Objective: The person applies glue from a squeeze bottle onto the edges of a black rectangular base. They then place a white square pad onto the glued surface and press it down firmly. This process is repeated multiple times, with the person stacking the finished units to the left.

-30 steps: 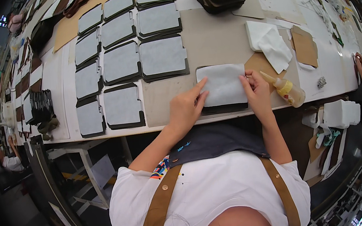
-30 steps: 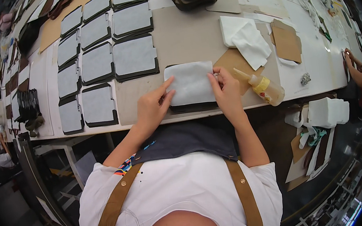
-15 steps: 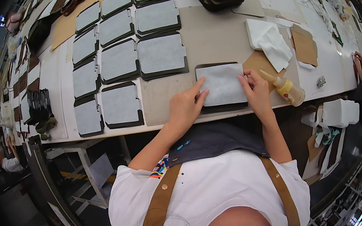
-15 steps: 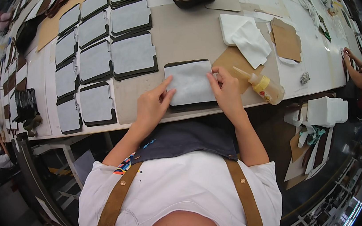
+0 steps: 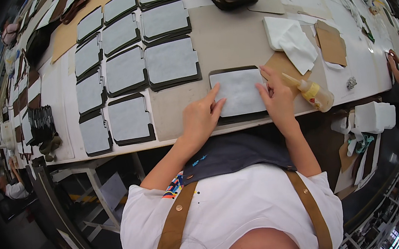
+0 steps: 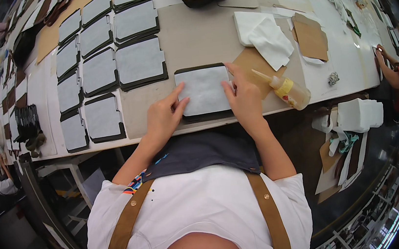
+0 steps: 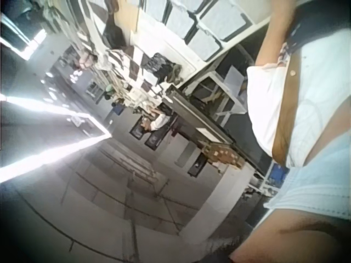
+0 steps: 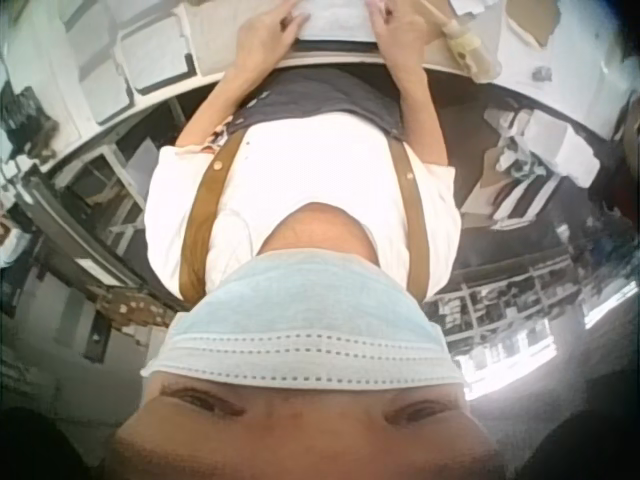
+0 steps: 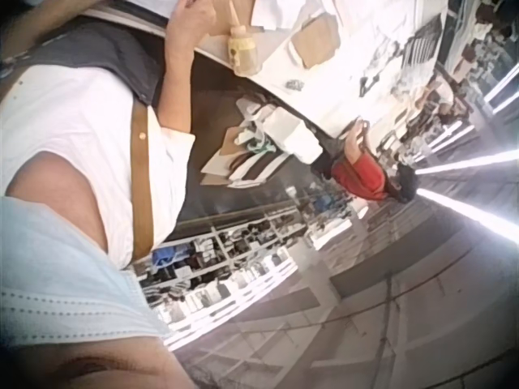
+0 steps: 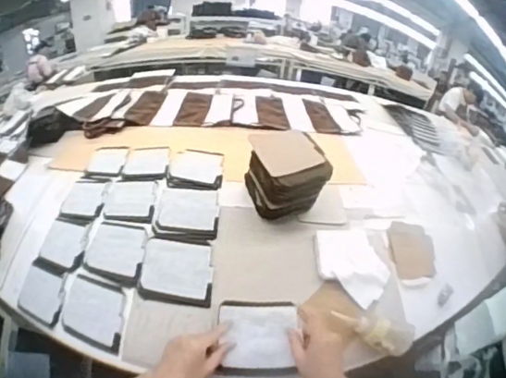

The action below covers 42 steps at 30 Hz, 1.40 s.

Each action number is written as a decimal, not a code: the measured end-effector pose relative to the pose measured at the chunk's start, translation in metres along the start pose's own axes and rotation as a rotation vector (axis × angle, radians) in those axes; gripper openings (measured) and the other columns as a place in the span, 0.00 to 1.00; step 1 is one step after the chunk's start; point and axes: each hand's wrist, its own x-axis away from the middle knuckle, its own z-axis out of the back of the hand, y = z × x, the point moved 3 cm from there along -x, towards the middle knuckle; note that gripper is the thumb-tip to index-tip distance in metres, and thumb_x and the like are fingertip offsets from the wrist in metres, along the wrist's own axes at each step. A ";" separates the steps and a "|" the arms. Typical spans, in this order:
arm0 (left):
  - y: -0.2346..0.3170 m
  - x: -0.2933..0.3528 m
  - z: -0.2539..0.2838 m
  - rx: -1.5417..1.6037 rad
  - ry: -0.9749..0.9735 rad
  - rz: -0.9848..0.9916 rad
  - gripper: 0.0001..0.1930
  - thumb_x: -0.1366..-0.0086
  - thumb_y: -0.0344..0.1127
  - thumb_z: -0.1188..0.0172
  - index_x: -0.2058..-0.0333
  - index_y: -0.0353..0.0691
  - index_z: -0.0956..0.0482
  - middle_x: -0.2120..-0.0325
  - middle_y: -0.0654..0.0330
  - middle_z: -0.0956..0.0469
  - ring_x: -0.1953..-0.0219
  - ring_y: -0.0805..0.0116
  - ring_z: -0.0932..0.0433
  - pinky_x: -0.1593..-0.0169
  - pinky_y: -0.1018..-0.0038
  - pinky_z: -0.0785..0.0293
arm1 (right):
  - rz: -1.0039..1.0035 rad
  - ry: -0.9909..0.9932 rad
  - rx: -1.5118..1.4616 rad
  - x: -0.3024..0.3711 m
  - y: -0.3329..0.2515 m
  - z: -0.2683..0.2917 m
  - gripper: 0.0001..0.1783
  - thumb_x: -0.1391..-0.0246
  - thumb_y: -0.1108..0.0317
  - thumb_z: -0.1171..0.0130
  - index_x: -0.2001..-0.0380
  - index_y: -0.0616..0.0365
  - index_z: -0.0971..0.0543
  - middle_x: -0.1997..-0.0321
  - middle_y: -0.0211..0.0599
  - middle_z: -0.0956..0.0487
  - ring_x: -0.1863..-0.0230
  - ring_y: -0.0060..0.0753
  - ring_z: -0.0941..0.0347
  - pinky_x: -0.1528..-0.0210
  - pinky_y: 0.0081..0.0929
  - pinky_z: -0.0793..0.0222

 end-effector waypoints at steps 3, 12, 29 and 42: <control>-0.002 0.001 -0.001 0.003 -0.005 0.007 0.21 0.35 0.38 0.35 0.44 0.42 0.20 0.84 0.59 0.27 0.83 0.67 0.28 0.74 0.70 0.31 | 0.102 0.016 0.104 0.002 -0.001 -0.001 0.12 0.42 0.70 0.37 0.54 0.55 0.19 0.75 0.41 0.21 0.79 0.40 0.28 0.72 0.35 0.32; -0.001 0.000 0.001 0.025 -0.030 0.034 0.22 0.35 0.37 0.35 0.43 0.43 0.21 0.83 0.59 0.25 0.83 0.68 0.28 0.74 0.71 0.31 | 0.183 0.031 0.175 0.003 -0.001 -0.002 0.09 0.44 0.70 0.37 0.58 0.55 0.18 0.69 0.43 0.18 0.72 0.46 0.22 0.69 0.38 0.28; -0.004 -0.002 0.013 -0.021 -0.092 0.047 0.20 0.34 0.38 0.36 0.43 0.49 0.20 0.85 0.58 0.31 0.84 0.68 0.35 0.75 0.70 0.35 | 0.199 -0.005 0.221 0.001 -0.001 0.001 0.12 0.47 0.68 0.33 0.58 0.53 0.19 0.71 0.39 0.24 0.72 0.43 0.25 0.67 0.38 0.29; 0.007 -0.008 0.013 -0.174 0.083 -0.159 0.20 0.43 0.41 0.29 0.53 0.44 0.20 0.74 0.61 0.27 0.68 0.62 0.28 0.62 0.65 0.30 | 0.203 0.002 0.251 0.007 -0.006 -0.001 0.16 0.49 0.65 0.30 0.56 0.55 0.18 0.66 0.37 0.27 0.69 0.40 0.26 0.65 0.35 0.29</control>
